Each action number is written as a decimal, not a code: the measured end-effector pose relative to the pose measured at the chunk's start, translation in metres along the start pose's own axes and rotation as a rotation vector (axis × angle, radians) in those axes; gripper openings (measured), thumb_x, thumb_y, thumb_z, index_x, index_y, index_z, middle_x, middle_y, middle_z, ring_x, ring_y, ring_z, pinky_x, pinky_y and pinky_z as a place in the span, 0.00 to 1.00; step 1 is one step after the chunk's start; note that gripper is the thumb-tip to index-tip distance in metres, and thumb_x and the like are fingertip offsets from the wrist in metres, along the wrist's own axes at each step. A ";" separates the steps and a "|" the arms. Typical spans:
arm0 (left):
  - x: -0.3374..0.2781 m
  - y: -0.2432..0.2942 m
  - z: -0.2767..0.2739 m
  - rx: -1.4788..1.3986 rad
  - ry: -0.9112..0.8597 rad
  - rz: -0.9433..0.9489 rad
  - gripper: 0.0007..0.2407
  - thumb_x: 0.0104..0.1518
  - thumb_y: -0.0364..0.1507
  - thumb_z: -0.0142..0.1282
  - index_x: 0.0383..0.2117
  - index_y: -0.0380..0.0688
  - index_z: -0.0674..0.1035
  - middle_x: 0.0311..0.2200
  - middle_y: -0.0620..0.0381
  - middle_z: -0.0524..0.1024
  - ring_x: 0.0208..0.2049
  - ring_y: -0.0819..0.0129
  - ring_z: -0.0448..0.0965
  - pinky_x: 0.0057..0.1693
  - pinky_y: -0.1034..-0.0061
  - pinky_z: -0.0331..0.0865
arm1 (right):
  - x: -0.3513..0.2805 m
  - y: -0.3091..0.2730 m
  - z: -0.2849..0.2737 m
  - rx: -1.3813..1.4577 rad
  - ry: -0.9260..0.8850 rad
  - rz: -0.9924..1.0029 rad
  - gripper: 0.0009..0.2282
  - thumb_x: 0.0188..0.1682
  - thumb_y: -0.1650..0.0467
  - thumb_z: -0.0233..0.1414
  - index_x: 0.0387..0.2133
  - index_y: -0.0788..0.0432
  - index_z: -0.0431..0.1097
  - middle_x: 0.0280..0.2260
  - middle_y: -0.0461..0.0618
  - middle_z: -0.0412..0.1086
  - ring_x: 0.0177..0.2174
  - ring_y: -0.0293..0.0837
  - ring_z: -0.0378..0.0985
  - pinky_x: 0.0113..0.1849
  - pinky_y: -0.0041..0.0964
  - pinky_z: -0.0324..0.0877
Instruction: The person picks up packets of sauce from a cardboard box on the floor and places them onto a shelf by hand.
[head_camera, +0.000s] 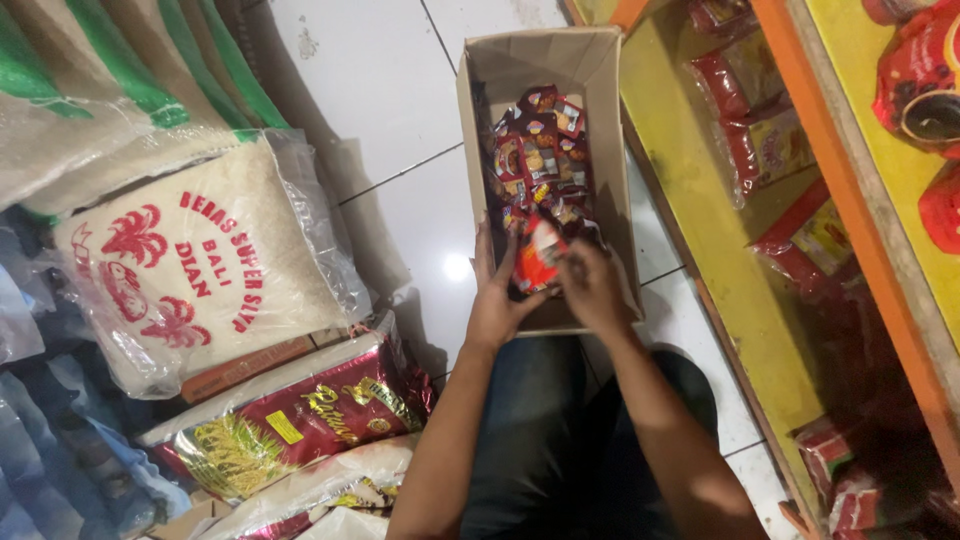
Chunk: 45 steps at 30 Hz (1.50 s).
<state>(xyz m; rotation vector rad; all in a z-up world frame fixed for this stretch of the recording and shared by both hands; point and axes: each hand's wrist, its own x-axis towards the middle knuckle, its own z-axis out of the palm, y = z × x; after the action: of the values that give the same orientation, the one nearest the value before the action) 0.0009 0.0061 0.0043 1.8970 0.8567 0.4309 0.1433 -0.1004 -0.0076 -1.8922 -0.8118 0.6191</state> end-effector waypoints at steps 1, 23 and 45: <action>-0.001 -0.003 0.001 0.000 0.002 0.021 0.39 0.45 0.23 0.69 0.68 0.50 0.63 0.73 0.43 0.38 0.74 0.43 0.38 0.74 0.57 0.42 | -0.007 -0.010 0.006 -0.088 -0.056 0.060 0.11 0.54 0.65 0.51 0.34 0.63 0.70 0.30 0.49 0.72 0.31 0.39 0.79 0.32 0.34 0.71; 0.004 -0.005 0.005 -0.102 0.049 -0.060 0.17 0.65 0.20 0.51 0.60 0.46 0.74 0.72 0.58 0.56 0.75 0.51 0.43 0.75 0.59 0.44 | 0.143 0.187 0.116 -0.015 0.000 0.193 0.10 0.42 0.68 0.57 0.34 0.60 0.79 0.32 0.52 0.81 0.34 0.48 0.85 0.40 0.41 0.76; 0.002 -0.012 0.020 -0.301 0.120 -0.133 0.20 0.70 0.28 0.40 0.68 0.42 0.59 0.73 0.42 0.48 0.75 0.49 0.46 0.75 0.62 0.47 | 0.148 0.204 0.141 -0.471 0.049 0.033 0.09 0.44 0.70 0.61 0.35 0.64 0.76 0.34 0.64 0.75 0.38 0.64 0.78 0.41 0.51 0.72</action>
<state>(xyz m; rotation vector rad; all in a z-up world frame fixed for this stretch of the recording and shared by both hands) 0.0096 -0.0016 -0.0157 1.5411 0.9347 0.5632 0.1955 0.0245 -0.2629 -2.3398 -0.9564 0.4218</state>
